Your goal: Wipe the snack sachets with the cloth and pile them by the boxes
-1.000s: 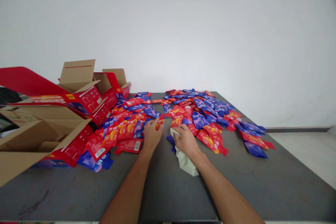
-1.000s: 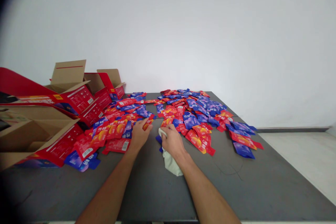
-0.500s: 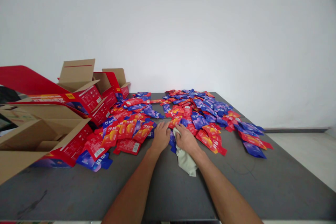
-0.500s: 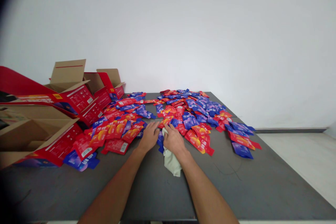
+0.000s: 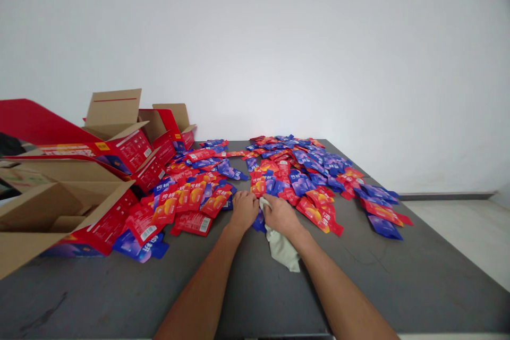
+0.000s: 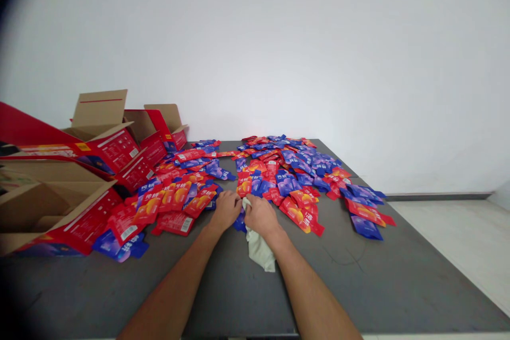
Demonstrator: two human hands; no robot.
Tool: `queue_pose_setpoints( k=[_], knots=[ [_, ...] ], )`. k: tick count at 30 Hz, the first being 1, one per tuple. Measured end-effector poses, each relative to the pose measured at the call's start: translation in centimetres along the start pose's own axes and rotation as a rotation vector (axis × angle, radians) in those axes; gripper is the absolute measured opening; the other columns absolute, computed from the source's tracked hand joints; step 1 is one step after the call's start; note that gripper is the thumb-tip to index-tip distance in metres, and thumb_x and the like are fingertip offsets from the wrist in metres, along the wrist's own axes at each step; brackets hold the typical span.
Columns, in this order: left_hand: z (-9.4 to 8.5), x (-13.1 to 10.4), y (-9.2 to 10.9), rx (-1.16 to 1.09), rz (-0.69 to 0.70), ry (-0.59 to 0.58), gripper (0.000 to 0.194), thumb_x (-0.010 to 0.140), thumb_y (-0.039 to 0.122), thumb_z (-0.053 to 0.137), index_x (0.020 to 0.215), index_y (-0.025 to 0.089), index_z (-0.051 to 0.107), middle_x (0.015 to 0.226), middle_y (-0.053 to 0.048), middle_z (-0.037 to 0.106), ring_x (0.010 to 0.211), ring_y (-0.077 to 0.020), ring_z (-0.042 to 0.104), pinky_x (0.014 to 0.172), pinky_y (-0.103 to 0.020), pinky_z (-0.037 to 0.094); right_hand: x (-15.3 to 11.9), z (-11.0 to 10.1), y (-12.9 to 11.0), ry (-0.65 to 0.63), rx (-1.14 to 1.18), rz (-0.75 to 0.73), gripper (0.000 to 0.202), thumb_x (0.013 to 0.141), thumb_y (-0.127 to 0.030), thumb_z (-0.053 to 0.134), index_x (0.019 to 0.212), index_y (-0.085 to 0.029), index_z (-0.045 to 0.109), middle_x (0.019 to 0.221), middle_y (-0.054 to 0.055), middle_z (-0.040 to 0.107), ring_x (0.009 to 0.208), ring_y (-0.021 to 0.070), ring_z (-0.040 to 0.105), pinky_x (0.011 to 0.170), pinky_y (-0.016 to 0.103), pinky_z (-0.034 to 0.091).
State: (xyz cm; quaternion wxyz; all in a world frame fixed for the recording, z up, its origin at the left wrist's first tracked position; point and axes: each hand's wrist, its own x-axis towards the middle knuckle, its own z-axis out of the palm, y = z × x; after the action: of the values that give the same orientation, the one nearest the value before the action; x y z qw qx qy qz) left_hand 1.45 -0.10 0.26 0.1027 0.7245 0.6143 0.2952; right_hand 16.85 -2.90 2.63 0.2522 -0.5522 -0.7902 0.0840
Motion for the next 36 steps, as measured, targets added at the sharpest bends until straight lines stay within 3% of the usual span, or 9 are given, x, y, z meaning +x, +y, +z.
queue_pose_setpoints(
  k=[4,7,10,13,18,22,27,32,36],
  knots=[
    [0.2,0.1,-0.6,-0.100,0.061,0.090,0.034,0.084,0.023,0.053,0.115,0.019,0.065,0.119,-0.016,0.063,0.122,-0.0322,0.048,0.106,-0.048,0.031,-0.2,-0.4,-0.6,-0.017,-0.038,0.018,0.027,0.089,-0.021,0.050,0.109,-0.021,0.068,0.102,0.010,0.075,0.092,0.0228,0.070,0.081,0.028,0.048],
    [0.6,0.0,-1.0,-0.218,0.138,0.025,0.046,0.083,0.019,0.053,0.128,0.025,0.059,0.140,-0.012,0.055,0.138,-0.0328,0.035,0.113,-0.051,0.021,-0.2,-0.4,-0.7,-0.008,-0.033,0.049,0.027,0.089,-0.021,0.050,0.109,-0.022,0.067,0.101,0.009,0.075,0.091,0.0221,0.070,0.079,0.027,0.047],
    [0.6,-0.1,-0.9,-0.247,0.140,-0.069,0.033,0.087,0.022,0.049,0.114,0.027,0.067,0.130,-0.011,0.062,0.130,-0.0322,0.045,0.108,-0.051,0.026,-0.1,-0.3,-0.5,0.010,-0.020,0.119,0.028,0.089,-0.021,0.050,0.112,-0.021,0.066,0.097,0.009,0.075,0.089,0.0222,0.070,0.078,0.028,0.047],
    [0.0,0.0,-0.3,-0.197,0.194,-0.073,0.024,0.090,0.026,0.045,0.087,0.022,0.069,0.099,-0.011,0.067,0.101,-0.0260,0.059,0.094,-0.041,0.039,0.1,-0.3,-0.2,0.059,-0.014,0.180,0.031,0.087,-0.021,0.052,0.115,-0.019,0.066,0.098,0.012,0.075,0.091,0.0235,0.070,0.079,0.029,0.048],
    [-0.2,0.1,0.1,-0.050,0.087,0.007,0.025,0.084,0.038,0.061,0.066,0.020,0.056,0.076,-0.006,0.058,0.082,-0.0222,0.055,0.077,-0.034,0.041,0.2,-0.7,-0.1,0.103,0.015,0.220,0.037,0.088,-0.021,0.051,0.122,-0.017,0.065,0.107,0.014,0.073,0.096,0.0244,0.070,0.083,0.030,0.049],
    [0.0,-0.2,0.3,0.052,0.005,0.024,0.026,0.073,0.037,0.073,0.083,0.018,0.059,0.088,-0.008,0.060,0.089,-0.0244,0.055,0.081,-0.034,0.040,0.3,-0.9,-0.5,0.080,0.026,0.241,0.039,0.089,-0.023,0.050,0.125,-0.016,0.063,0.112,0.013,0.072,0.102,0.0242,0.068,0.089,0.029,0.047],
    [-0.4,-0.5,1.0,0.070,-0.049,0.041,0.039,0.078,0.028,0.064,0.114,0.015,0.056,0.109,-0.014,0.060,0.105,-0.0273,0.056,0.090,-0.035,0.040,0.3,-0.7,-0.4,0.076,0.023,0.240,0.040,0.089,-0.023,0.050,0.126,-0.017,0.062,0.112,0.013,0.072,0.103,0.0240,0.068,0.091,0.029,0.046],
    [-0.2,-1.0,1.1,0.166,-0.146,0.073,0.045,0.091,0.043,0.047,0.126,0.015,0.055,0.119,-0.019,0.061,0.114,-0.0345,0.052,0.095,-0.046,0.037,0.3,-0.4,-0.3,0.053,0.005,0.229,0.037,0.089,-0.023,0.050,0.124,-0.018,0.063,0.109,0.012,0.073,0.100,0.0240,0.068,0.087,0.029,0.047],
    [0.3,-0.8,0.6,0.082,-0.131,0.024,0.049,0.087,0.039,0.055,0.130,0.016,0.054,0.125,-0.019,0.061,0.122,-0.0373,0.048,0.098,-0.049,0.035,0.2,-0.4,-0.6,0.019,-0.010,0.215,0.034,0.088,-0.022,0.051,0.119,-0.018,0.065,0.103,0.012,0.074,0.095,0.0238,0.069,0.082,0.029,0.047]
  ],
)
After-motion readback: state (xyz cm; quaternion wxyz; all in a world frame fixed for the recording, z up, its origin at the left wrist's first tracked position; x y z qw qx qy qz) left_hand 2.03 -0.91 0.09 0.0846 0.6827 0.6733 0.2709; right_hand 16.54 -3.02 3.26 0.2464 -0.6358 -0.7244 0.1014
